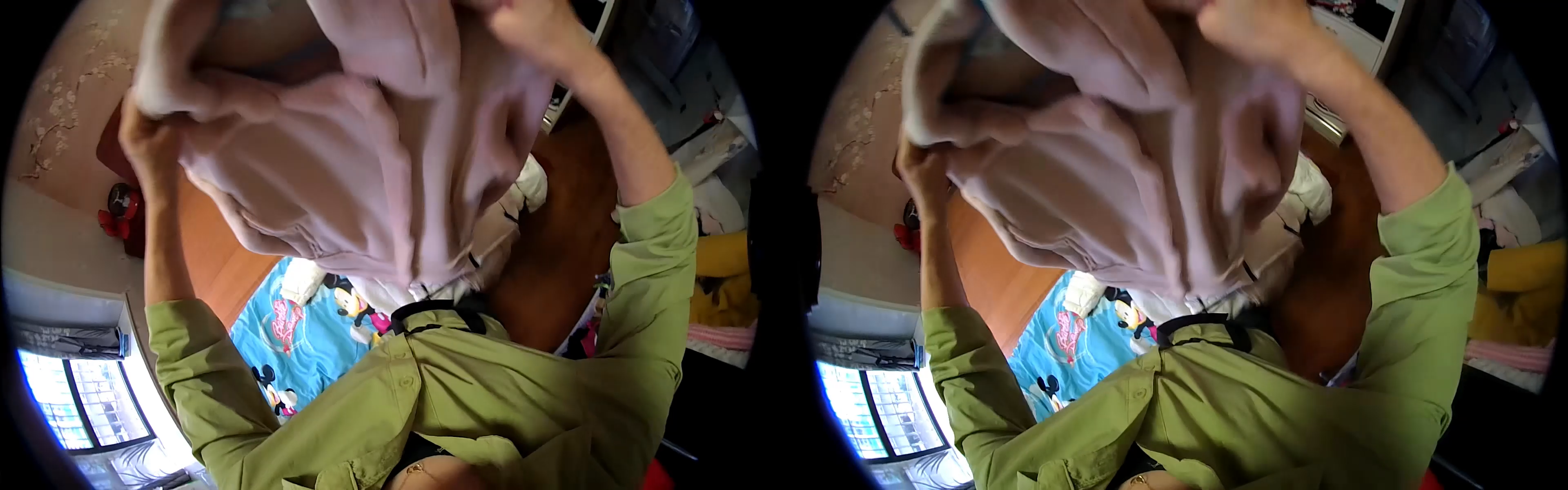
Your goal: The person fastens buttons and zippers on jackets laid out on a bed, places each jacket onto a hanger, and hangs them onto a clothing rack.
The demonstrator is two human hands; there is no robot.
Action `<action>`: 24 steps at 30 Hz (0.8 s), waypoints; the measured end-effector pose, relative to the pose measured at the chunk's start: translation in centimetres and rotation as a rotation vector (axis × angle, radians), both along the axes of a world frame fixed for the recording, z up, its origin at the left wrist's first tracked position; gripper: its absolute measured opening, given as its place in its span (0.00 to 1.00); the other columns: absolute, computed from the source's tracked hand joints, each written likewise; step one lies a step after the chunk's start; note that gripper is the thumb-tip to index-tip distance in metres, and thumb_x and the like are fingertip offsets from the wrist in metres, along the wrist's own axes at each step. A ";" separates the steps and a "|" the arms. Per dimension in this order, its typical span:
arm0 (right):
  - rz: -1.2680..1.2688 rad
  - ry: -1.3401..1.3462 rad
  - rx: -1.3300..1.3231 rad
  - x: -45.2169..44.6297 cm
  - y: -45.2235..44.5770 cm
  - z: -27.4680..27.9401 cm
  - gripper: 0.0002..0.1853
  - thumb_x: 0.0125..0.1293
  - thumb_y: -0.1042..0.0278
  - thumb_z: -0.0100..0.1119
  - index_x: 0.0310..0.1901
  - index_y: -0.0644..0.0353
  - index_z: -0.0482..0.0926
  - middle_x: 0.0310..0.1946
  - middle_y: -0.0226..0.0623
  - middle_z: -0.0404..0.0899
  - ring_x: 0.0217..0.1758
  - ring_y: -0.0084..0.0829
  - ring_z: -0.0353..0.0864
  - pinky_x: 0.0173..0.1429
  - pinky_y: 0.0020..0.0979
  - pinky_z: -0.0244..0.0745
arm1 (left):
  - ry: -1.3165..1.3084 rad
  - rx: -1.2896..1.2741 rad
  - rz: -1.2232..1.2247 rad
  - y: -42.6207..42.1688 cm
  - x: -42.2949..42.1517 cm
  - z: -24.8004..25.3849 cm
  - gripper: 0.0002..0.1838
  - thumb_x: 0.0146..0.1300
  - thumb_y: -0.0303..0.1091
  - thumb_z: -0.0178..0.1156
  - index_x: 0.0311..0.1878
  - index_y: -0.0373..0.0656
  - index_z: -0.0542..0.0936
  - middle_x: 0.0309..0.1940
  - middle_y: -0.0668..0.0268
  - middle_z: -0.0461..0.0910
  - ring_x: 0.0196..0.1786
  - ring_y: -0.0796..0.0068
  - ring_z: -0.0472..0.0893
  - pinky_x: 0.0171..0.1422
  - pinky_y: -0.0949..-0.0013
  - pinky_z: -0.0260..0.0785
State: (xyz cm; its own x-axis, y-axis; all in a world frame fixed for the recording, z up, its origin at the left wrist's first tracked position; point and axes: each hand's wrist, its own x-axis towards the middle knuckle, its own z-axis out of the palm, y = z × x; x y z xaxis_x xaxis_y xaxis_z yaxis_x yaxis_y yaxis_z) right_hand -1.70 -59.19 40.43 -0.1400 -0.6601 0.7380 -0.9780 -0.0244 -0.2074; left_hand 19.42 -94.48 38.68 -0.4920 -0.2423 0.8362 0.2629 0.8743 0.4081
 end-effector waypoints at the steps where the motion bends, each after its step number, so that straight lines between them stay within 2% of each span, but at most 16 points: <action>1: 0.106 0.046 -0.008 1.3 0.1 4.0 0.22 0.56 0.79 0.49 0.54 0.55 0.77 0.48 0.42 0.82 0.50 0.38 0.80 0.55 0.29 0.72 | 0.091 0.066 0.043 -0.1 1.5 1.9 0.13 0.53 0.15 0.52 0.43 0.35 0.76 0.40 0.68 0.78 0.41 0.82 0.75 0.46 0.78 0.69; 3: -0.024 0.274 -0.112 2.4 0.0 5.9 0.19 0.56 0.75 0.53 0.52 0.51 0.77 0.43 0.40 0.81 0.46 0.38 0.80 0.51 0.33 0.73 | 0.301 -0.095 0.216 4.1 3.6 4.2 0.10 0.57 0.20 0.55 0.43 0.36 0.76 0.40 0.66 0.79 0.41 0.78 0.77 0.49 0.74 0.70; 4: -0.149 0.362 -0.213 2.1 -1.0 3.4 0.17 0.54 0.74 0.55 0.48 0.51 0.77 0.38 0.39 0.79 0.42 0.39 0.80 0.46 0.36 0.73 | 0.389 -0.199 0.304 5.6 4.3 4.4 0.08 0.59 0.23 0.55 0.42 0.36 0.76 0.40 0.66 0.79 0.42 0.76 0.77 0.50 0.71 0.71; 5: -0.269 0.445 -0.316 1.7 -2.3 0.1 0.15 0.52 0.72 0.56 0.44 0.51 0.78 0.33 0.38 0.78 0.38 0.41 0.80 0.41 0.40 0.73 | 0.231 -0.335 0.347 4.9 4.6 3.4 0.08 0.58 0.25 0.56 0.41 0.38 0.76 0.38 0.65 0.79 0.40 0.73 0.77 0.48 0.70 0.70; 7: -0.300 0.513 -0.216 -0.3 -4.1 -6.0 0.12 0.50 0.72 0.57 0.39 0.51 0.77 0.27 0.35 0.77 0.34 0.41 0.80 0.36 0.43 0.74 | -0.102 -0.580 0.447 2.0 4.3 -3.2 0.08 0.55 0.29 0.57 0.39 0.40 0.77 0.33 0.64 0.77 0.38 0.68 0.77 0.45 0.66 0.69; 8: -0.219 0.496 -0.017 -1.4 -4.3 -7.6 0.11 0.50 0.72 0.56 0.38 0.51 0.77 0.27 0.35 0.77 0.34 0.40 0.80 0.36 0.42 0.73 | -0.278 -0.697 0.493 1.2 4.7 -5.9 0.08 0.54 0.32 0.57 0.37 0.42 0.77 0.30 0.64 0.77 0.37 0.65 0.77 0.43 0.64 0.69; 10: -0.332 0.300 0.182 0.8 -3.5 -5.8 0.12 0.50 0.74 0.54 0.38 0.51 0.77 0.29 0.34 0.78 0.36 0.40 0.80 0.36 0.42 0.74 | 0.006 -0.638 0.391 1.8 4.5 -7.7 0.08 0.49 0.31 0.59 0.34 0.42 0.77 0.29 0.61 0.74 0.35 0.58 0.74 0.41 0.61 0.68; 11: -0.289 0.190 0.090 0.1 -3.5 -5.6 0.13 0.48 0.76 0.52 0.38 0.51 0.76 0.30 0.36 0.79 0.37 0.42 0.80 0.38 0.42 0.74 | 0.013 -0.579 0.397 2.2 4.8 -7.4 0.08 0.49 0.31 0.59 0.34 0.42 0.77 0.29 0.61 0.74 0.35 0.58 0.74 0.41 0.61 0.68; 15: -0.300 0.278 -0.210 1.2 -3.5 -2.5 0.13 0.48 0.77 0.49 0.37 0.51 0.76 0.31 0.37 0.79 0.38 0.45 0.79 0.40 0.42 0.75 | 0.172 -0.352 0.382 2.2 4.2 -3.4 0.10 0.45 0.26 0.61 0.33 0.40 0.75 0.30 0.58 0.73 0.35 0.56 0.74 0.42 0.60 0.68; 16: -0.315 0.240 -0.201 1.3 -3.2 -1.6 0.13 0.48 0.77 0.49 0.37 0.51 0.76 0.32 0.37 0.79 0.38 0.45 0.79 0.40 0.42 0.74 | 0.191 -0.315 0.375 1.9 4.1 -2.4 0.11 0.44 0.25 0.61 0.34 0.39 0.75 0.30 0.58 0.73 0.35 0.55 0.74 0.42 0.61 0.68; 18: -0.344 0.162 -0.180 1.5 -2.6 -0.5 0.14 0.48 0.76 0.49 0.38 0.51 0.76 0.32 0.37 0.79 0.37 0.46 0.79 0.40 0.42 0.74 | 0.229 -0.183 0.292 2.0 4.0 -1.4 0.14 0.45 0.22 0.61 0.38 0.38 0.76 0.32 0.59 0.74 0.36 0.60 0.76 0.43 0.66 0.68; 20: -0.357 0.118 -0.175 1.7 -2.3 -1.2 0.15 0.49 0.76 0.49 0.39 0.51 0.77 0.33 0.38 0.80 0.38 0.46 0.79 0.41 0.41 0.73 | 0.259 -0.181 0.288 2.7 4.0 -0.7 0.13 0.47 0.20 0.61 0.39 0.38 0.76 0.32 0.62 0.75 0.35 0.67 0.76 0.42 0.70 0.68; 24: -0.377 0.036 -0.134 2.9 -1.4 -1.6 0.16 0.51 0.75 0.50 0.42 0.51 0.78 0.36 0.38 0.81 0.40 0.44 0.80 0.42 0.39 0.74 | 0.288 -0.164 0.235 2.7 3.8 -0.6 0.13 0.47 0.18 0.61 0.38 0.38 0.76 0.31 0.64 0.74 0.33 0.73 0.74 0.40 0.73 0.67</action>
State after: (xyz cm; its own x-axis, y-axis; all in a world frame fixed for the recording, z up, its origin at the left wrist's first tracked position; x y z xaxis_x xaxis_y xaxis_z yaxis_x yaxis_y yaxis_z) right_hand 1.24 -60.56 38.79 -0.3268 -0.4646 0.8230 -0.9300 0.3132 -0.1924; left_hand 23.24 -91.77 38.12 -0.1795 -0.1726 0.9685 0.1313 0.9715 0.1974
